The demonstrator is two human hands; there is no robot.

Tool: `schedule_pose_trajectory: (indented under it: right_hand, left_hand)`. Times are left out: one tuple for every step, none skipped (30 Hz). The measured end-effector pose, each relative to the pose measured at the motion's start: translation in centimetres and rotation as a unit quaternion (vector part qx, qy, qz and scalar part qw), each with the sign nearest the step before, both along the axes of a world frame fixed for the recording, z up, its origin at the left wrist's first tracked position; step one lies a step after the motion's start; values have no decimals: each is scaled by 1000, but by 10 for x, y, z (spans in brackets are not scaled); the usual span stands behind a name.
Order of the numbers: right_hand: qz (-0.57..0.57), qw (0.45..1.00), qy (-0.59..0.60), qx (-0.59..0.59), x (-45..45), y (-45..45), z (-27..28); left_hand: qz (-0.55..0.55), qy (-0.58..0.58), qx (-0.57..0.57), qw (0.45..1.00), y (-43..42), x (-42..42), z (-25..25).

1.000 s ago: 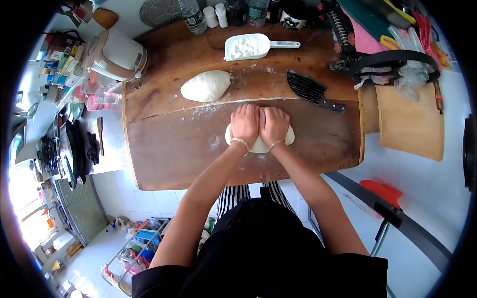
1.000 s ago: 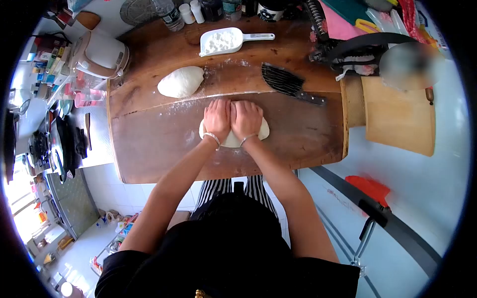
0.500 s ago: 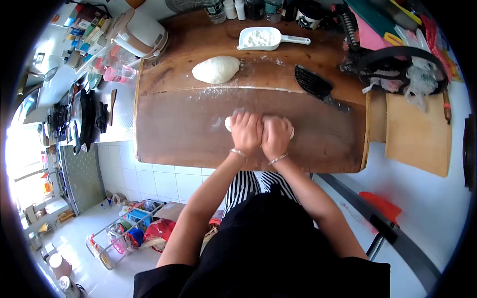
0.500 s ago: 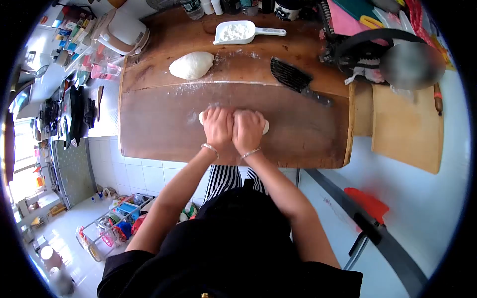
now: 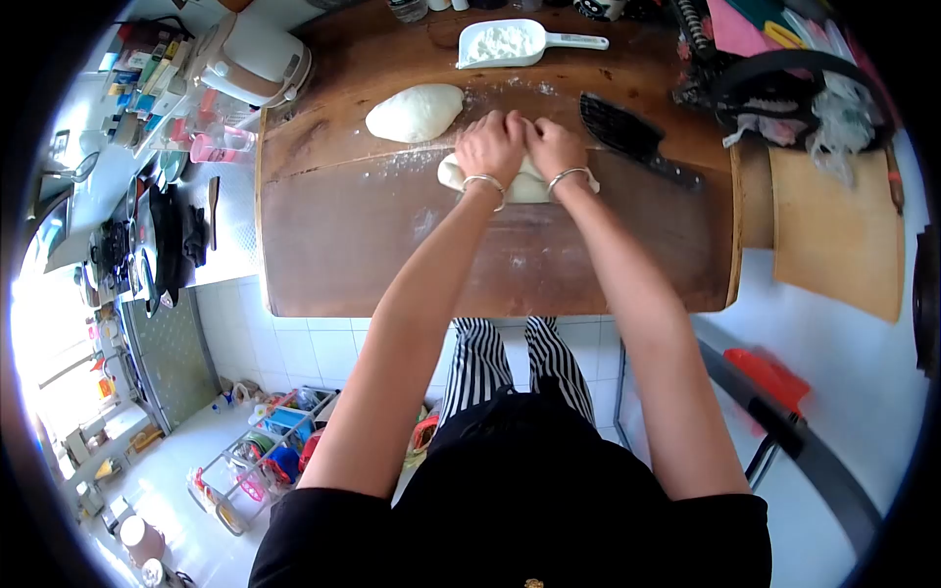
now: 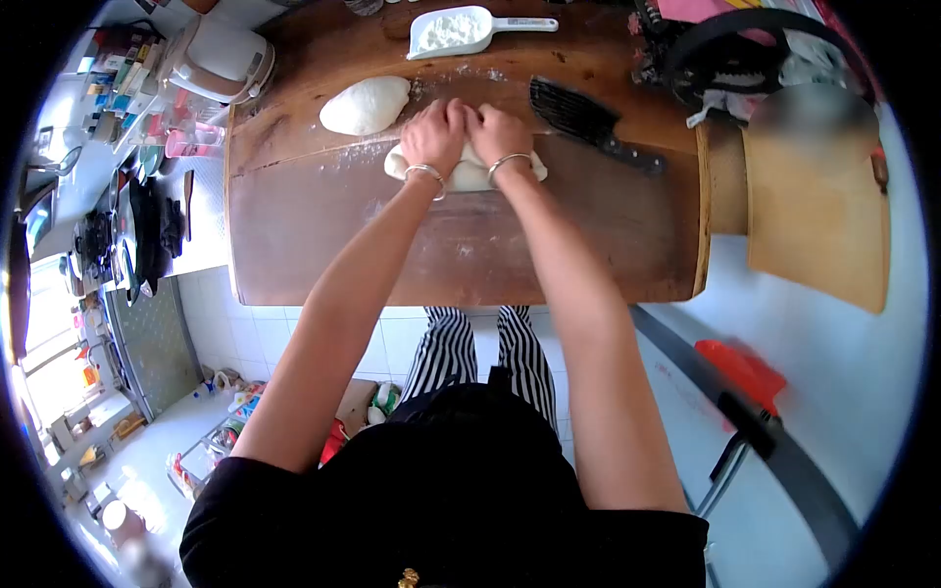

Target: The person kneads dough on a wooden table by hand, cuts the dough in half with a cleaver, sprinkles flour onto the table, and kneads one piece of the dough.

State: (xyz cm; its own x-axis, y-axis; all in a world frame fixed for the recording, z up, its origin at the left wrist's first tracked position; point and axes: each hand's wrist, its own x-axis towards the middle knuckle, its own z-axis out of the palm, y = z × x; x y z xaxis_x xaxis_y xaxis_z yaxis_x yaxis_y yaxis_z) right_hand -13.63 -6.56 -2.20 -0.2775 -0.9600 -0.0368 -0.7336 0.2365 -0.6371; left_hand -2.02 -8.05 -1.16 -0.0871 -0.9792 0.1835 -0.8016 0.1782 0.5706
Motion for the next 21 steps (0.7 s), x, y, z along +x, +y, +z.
schedule_pose_trajectory:
  right_hand:
    - [-14,1000,8,26,-6,11,4]
    - [-63,997,2,42,-13,33,8]
    - [-110,994,-16,23,-23,58,3]
    - [-158,987,-34,4,-30,85,-5]
    - [-203,978,-32,-41,-33,112,-12]
    - [-241,966,-29,-88,-29,135,-11]
    - [-285,957,-14,-48,-16,152,-3]
    - [-303,949,-21,-86,-2,163,-8]
    - [-316,947,-12,-64,14,169,-15]
    - [-336,940,-50,-37,37,173,-19]
    - [-335,935,-108,-31,62,175,-22]
    - [-325,933,-138,-68,92,177,-36]
    - [-371,894,-248,-47,131,170,-18]
    - [-399,843,-344,-103,161,161,-73]
    - [-409,768,-485,-85,188,150,-27]
    - [-329,774,-541,-3,184,145,-12]
    - [-245,767,-588,81,177,142,0]
    - [-196,829,-513,107,167,145,34]
    - [-145,882,-430,130,152,146,62]
    - [-82,976,-193,53,130,141,49]
    - [-77,996,-44,-16,119,130,48]
  left_hand:
    - [-22,28,41,999,4,-4,8]
    - [-33,194,59,979,21,-11,4]
    - [-41,355,81,931,48,-13,-3]
    - [-64,359,50,930,86,-7,2]
    - [-86,366,15,927,126,3,9]
    - [-76,370,63,924,160,17,-4]
    - [-65,373,110,919,184,31,-24]
    - [-63,377,109,917,194,44,-34]
    - [-35,427,191,883,198,57,-40]
    - [-9,472,270,839,196,68,-41]
    - [-7,455,222,862,186,76,-36]
    - [-36,299,249,921,166,91,-13]
    - [-63,133,267,952,139,110,8]
    - [-49,83,211,973,116,124,0]
    - [-32,33,154,987,92,136,-8]
    - [-68,35,184,980,61,153,-8]
    - [-103,34,214,971,42,164,-5]
    - [-105,33,210,971,38,167,0]
    - [-115,12,232,966,31,167,6]
    - [-121,-7,254,960,26,164,14]
    - [-145,43,168,974,41,159,27]
